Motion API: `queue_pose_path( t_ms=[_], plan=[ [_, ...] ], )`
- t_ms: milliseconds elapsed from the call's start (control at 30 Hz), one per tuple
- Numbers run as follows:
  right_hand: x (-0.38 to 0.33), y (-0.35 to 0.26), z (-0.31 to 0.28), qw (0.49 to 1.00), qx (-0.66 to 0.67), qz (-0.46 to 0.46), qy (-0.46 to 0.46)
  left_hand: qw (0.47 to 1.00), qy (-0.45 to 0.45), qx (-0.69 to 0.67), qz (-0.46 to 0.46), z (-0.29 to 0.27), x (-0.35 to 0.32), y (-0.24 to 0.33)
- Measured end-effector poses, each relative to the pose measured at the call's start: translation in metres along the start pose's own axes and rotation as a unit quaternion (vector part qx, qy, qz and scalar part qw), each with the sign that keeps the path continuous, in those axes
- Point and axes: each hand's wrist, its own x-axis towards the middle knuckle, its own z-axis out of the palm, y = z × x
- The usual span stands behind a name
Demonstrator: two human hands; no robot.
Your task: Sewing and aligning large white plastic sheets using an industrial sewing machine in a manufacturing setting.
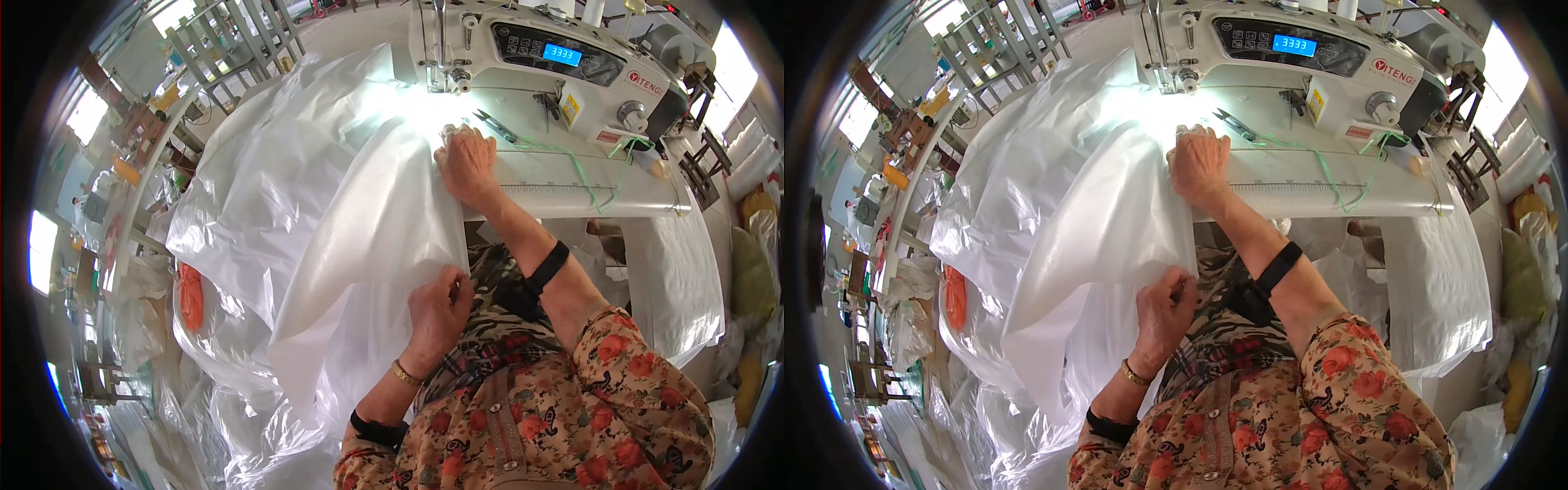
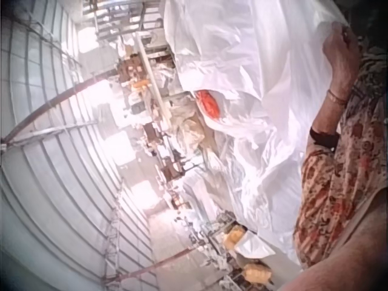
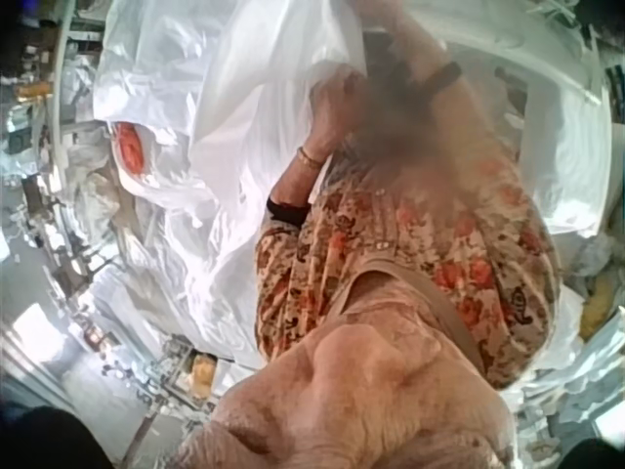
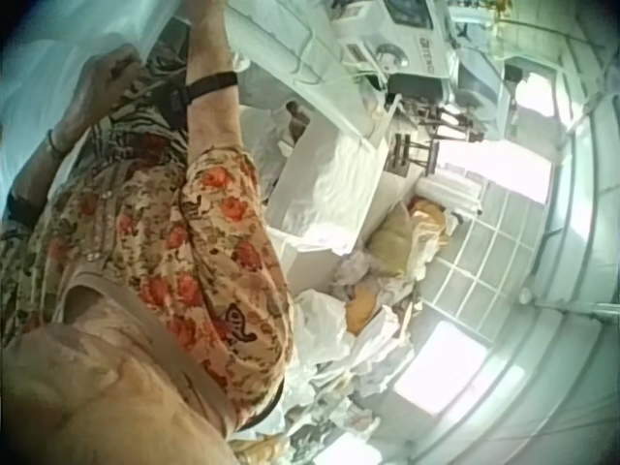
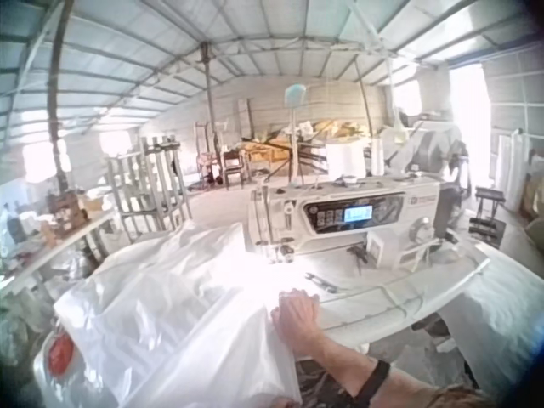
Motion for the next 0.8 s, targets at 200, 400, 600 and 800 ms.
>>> queue_pose_path(
  t_ms=[200, 400, 600, 800],
  plan=[
    [0.023, 0.002, 0.007, 0.994, -0.040, 0.017, -0.100, 1.000, 0.003, -0.017, 0.011, -0.004, 0.008, 0.008],
    [0.061, -0.015, -0.017, 0.965, -0.092, 0.002, -0.246, 0.998, -0.025, -0.012, 0.061, -0.016, 0.029, 0.042],
    [0.013, -0.016, -0.021, 0.984, -0.038, 0.007, -0.174, 0.996, -0.002, 0.064, 0.064, -0.001, 0.007, 0.014],
    [-0.044, -0.019, -0.035, 0.978, -0.082, -0.065, -0.178, 0.996, 0.004, 0.051, 0.070, 0.004, 0.003, 0.003]
  ],
)
